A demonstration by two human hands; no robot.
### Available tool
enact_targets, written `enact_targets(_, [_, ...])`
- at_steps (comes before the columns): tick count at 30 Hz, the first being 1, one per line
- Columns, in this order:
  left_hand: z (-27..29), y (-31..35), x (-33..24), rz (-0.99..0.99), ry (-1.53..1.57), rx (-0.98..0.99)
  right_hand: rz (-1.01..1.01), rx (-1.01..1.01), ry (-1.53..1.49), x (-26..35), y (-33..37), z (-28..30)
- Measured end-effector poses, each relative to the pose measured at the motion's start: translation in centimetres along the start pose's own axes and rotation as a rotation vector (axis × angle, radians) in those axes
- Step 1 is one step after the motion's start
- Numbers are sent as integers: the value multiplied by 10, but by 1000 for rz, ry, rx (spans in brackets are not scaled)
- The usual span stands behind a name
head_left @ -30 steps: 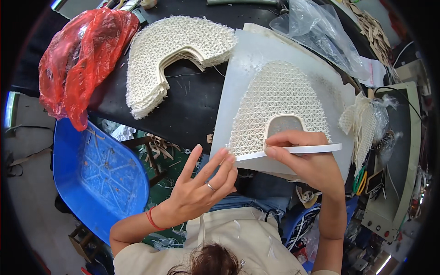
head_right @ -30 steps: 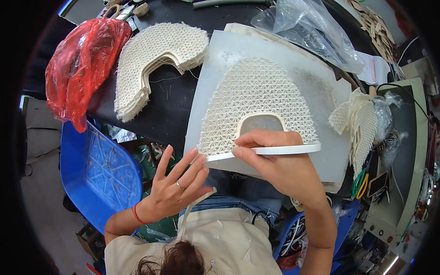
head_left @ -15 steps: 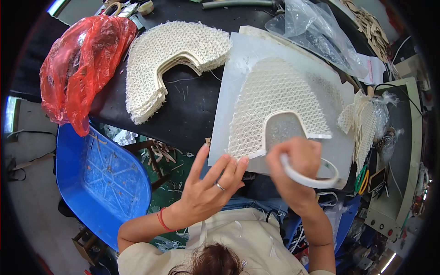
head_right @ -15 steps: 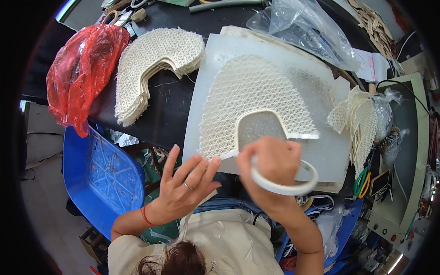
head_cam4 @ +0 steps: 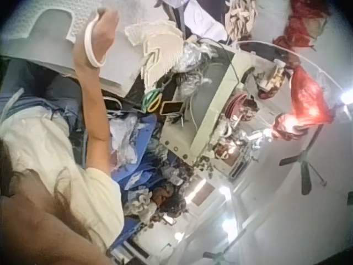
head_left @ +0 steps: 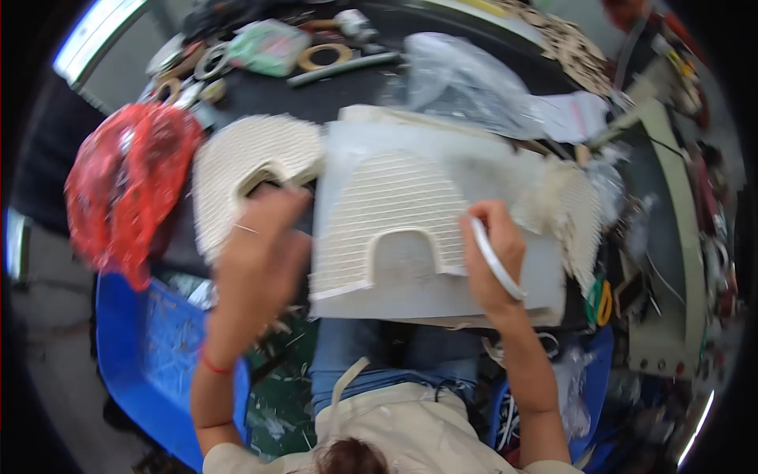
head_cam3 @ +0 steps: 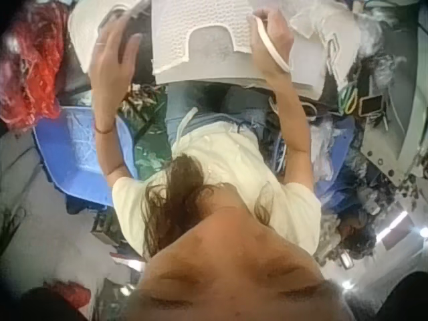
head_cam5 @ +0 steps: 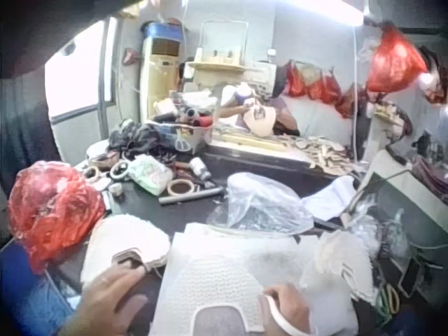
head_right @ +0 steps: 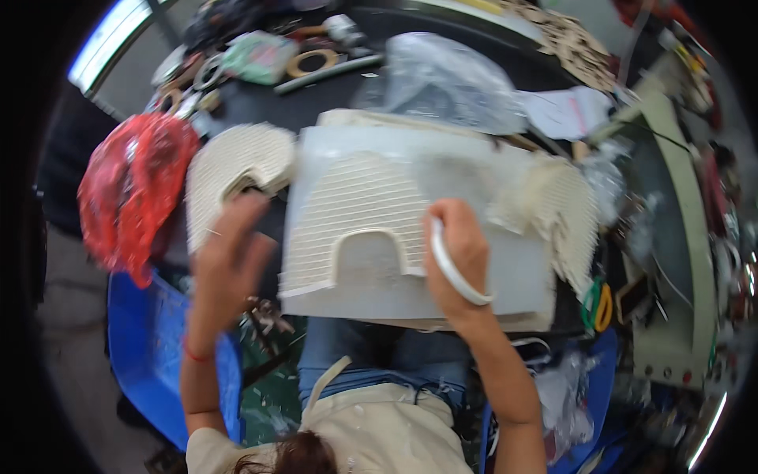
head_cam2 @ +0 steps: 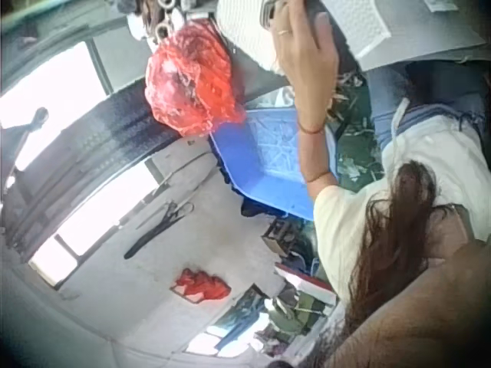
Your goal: The person sits on the floor and applies white adhesive tape to the curved edges of white mesh fabric pieces. They place a mesh piece on a translucent cutting board, smooth the tape along the perimeter, and then move the finished piece to a stack on the left. The process is repeated for multiple identical mesh pieces.
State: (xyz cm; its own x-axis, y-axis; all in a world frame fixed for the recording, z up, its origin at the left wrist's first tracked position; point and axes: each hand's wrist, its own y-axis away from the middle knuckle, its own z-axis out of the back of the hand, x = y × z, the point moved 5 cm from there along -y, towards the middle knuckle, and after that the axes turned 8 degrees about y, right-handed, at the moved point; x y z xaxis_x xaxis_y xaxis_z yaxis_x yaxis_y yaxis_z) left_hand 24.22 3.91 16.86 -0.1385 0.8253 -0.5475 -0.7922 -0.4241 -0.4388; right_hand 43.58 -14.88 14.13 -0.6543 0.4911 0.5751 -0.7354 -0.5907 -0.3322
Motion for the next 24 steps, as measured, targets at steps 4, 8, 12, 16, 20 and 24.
enact_targets(4, [20,-15,133,186,-557,-84,-220,-332,-245,-31,1,101])
enact_targets(8, [31,-2,190,387,-81,-12,-368,-548,-155,-160,-6,191])
enact_targets(12, [30,-11,169,483,-50,-89,-359,-425,247,-288,13,182])
enact_targets(16, [55,-29,104,334,-304,-304,-345,-579,410,-242,19,183])
enact_targets(20, [65,-29,14,-46,-434,-513,-213,-525,220,-178,8,162])
enact_targets(24, [-19,-7,-57,-201,-411,-53,-155,-359,33,-128,-2,131])
